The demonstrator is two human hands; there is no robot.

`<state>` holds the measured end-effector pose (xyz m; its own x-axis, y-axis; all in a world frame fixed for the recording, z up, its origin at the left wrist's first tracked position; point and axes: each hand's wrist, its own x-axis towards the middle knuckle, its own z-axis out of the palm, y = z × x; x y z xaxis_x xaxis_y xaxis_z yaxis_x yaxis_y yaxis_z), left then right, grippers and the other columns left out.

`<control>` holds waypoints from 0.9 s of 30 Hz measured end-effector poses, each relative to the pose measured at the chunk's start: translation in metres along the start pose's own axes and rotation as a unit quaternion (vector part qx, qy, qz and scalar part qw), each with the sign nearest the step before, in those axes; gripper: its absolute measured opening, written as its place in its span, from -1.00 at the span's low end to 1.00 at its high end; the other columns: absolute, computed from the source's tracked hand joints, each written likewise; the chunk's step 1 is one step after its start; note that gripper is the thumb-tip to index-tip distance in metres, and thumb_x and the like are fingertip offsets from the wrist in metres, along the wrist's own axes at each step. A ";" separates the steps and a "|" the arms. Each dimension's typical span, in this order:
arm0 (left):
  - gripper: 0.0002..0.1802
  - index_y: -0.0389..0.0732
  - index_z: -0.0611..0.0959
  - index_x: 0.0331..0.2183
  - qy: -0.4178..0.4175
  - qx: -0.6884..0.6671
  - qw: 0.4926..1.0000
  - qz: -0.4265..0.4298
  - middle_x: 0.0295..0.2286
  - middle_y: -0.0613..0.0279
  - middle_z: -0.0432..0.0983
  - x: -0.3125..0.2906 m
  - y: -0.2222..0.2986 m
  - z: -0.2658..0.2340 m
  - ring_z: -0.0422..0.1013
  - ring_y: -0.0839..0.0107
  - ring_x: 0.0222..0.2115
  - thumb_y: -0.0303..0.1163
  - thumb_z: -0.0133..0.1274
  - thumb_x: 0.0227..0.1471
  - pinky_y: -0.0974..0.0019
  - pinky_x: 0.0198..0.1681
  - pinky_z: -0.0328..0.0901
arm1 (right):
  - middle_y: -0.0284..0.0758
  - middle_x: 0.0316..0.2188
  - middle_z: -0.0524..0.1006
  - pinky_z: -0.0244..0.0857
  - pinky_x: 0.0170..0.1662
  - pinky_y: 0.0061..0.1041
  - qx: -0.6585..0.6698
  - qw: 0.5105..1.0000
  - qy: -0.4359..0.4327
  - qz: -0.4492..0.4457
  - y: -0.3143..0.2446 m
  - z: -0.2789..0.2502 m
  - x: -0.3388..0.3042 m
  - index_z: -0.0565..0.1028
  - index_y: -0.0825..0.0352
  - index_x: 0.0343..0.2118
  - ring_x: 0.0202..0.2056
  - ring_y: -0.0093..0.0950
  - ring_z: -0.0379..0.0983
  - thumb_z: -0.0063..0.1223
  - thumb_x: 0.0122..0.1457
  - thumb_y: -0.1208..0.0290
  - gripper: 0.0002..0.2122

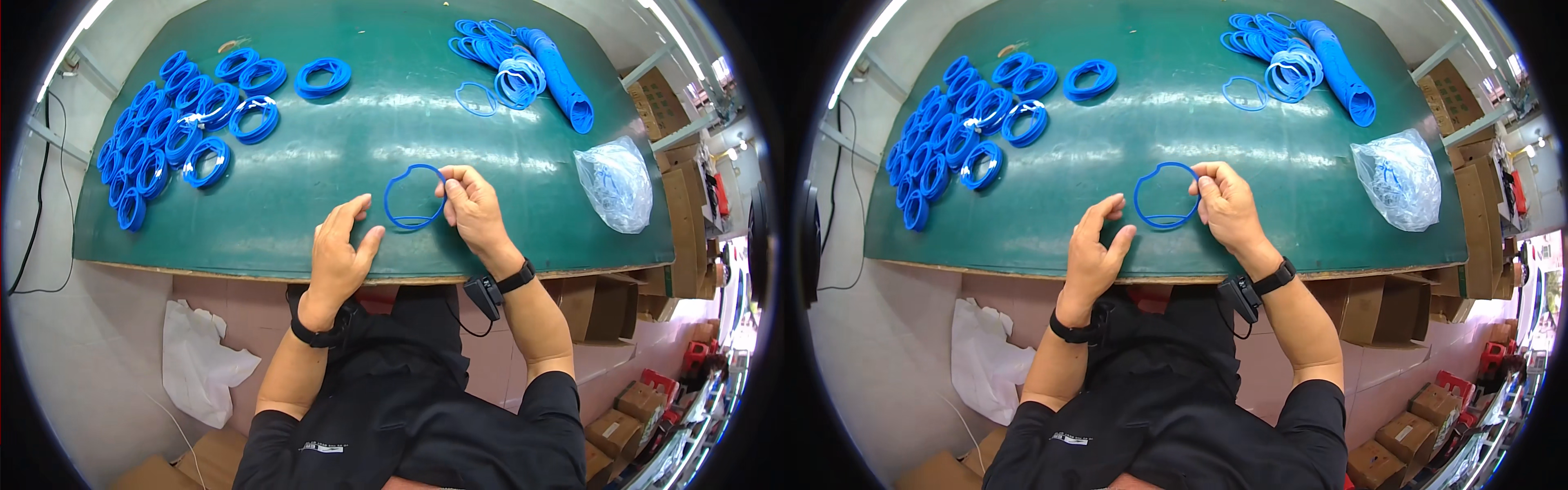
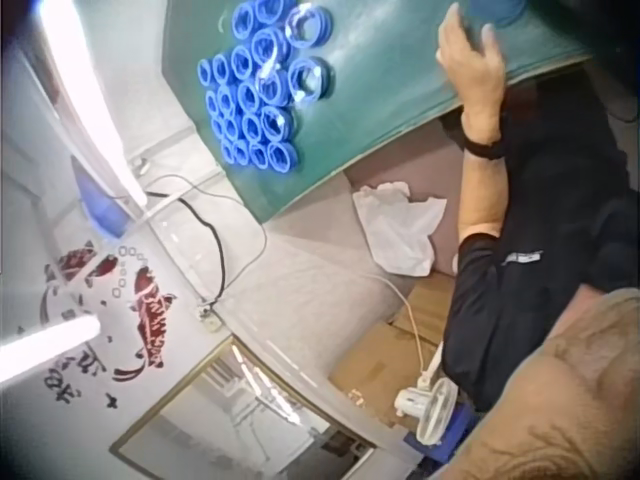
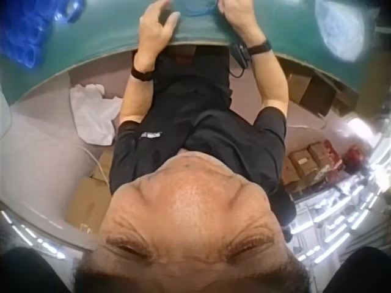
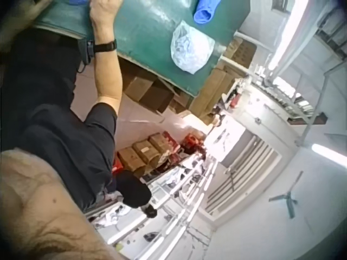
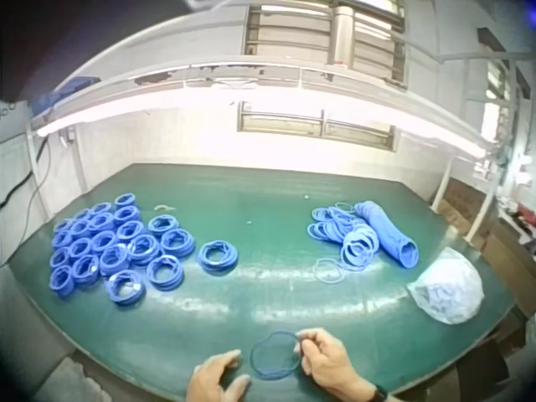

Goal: The recorder is bundling blue plastic rings together using wire ties and placing them into a plastic bag at a workstation.

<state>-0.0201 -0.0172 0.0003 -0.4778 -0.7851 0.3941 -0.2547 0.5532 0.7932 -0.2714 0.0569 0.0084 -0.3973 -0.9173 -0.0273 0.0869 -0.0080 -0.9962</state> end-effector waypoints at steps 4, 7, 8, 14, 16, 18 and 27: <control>-0.48 -0.28 0.65 0.24 -0.024 -0.123 0.992 -0.028 -0.10 0.01 0.79 -0.001 -0.011 0.005 0.72 0.22 -0.11 -0.53 0.34 0.28 0.19 0.04 0.53 | -0.35 -0.18 0.62 0.28 -0.45 -0.68 -0.002 0.999 -0.025 0.037 0.012 0.013 -0.009 0.53 0.43 0.14 -0.52 -0.71 0.37 -0.03 0.63 0.49 -0.81; -0.52 -0.31 0.66 0.20 -0.003 -0.100 0.995 -0.021 -0.24 -0.01 0.79 -0.003 -0.010 0.005 0.73 0.13 -0.23 -0.58 0.32 0.27 0.17 -0.09 0.55 | -0.35 -0.19 0.62 0.28 -0.45 -0.67 0.002 0.999 -0.024 0.046 0.009 0.018 -0.013 0.53 0.44 0.14 -0.52 -0.70 0.38 -0.03 0.63 0.48 -0.80; -0.54 -0.32 0.66 0.18 0.006 -0.089 0.996 -0.016 -0.31 -0.03 0.78 -0.003 -0.009 0.005 0.74 0.09 -0.29 -0.61 0.31 0.27 0.16 -0.16 0.57 | -0.35 -0.19 0.62 0.28 -0.45 -0.67 0.002 0.999 -0.025 0.047 0.009 0.019 -0.014 0.53 0.44 0.14 -0.52 -0.70 0.38 -0.03 0.63 0.48 -0.80; -0.52 -0.30 0.67 0.20 0.030 -0.094 0.995 -0.031 -0.20 0.00 0.78 -0.006 -0.009 0.005 0.73 0.16 -0.22 -0.60 0.30 0.27 0.20 -0.11 0.56 | -0.36 -0.22 0.65 0.37 -0.42 -0.60 -0.126 0.986 0.023 -0.105 -0.004 0.018 -0.020 0.63 0.40 0.04 -0.46 -0.63 0.52 0.14 0.53 0.53 -0.86; -0.51 -0.28 0.67 0.21 0.043 -0.075 0.996 -0.038 -0.15 0.02 0.77 -0.006 -0.003 0.003 0.72 0.21 -0.20 -0.61 0.29 0.27 0.22 -0.09 0.55 | -0.34 -0.23 0.66 0.40 -0.41 -0.57 -0.180 0.966 0.056 -0.174 -0.007 0.019 -0.022 0.65 0.38 0.01 -0.45 -0.58 0.56 0.19 0.50 0.55 -0.88; -0.52 -0.26 0.68 0.20 0.043 -0.081 0.995 -0.045 -0.13 0.05 0.77 -0.008 -0.004 0.002 0.71 0.20 -0.20 -0.59 0.31 0.27 0.21 -0.08 0.54 | -0.29 -0.24 0.67 0.48 -0.36 -0.46 -0.302 0.889 0.023 -0.343 -0.006 0.028 -0.026 0.68 0.35 -0.05 -0.40 -0.42 0.63 0.29 0.40 0.58 -0.88; -0.67 -0.12 0.83 -0.02 -0.017 0.101 0.992 0.079 -0.08 0.23 0.74 -0.014 -0.004 -0.003 0.62 0.17 -0.06 -0.44 0.42 0.16 0.12 0.05 0.41 | -0.27 -0.22 0.70 0.58 -0.28 -0.25 -0.449 0.827 -0.082 -0.328 0.006 0.042 -0.045 0.72 0.30 -0.14 -0.33 -0.20 0.69 0.45 0.20 0.54 -0.82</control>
<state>-0.0103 -0.0093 -0.0072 -0.5529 -0.6762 0.4870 -0.3359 0.7157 0.6124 -0.2146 0.0817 0.0067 0.0449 -0.8755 0.4812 -0.8414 -0.2928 -0.4542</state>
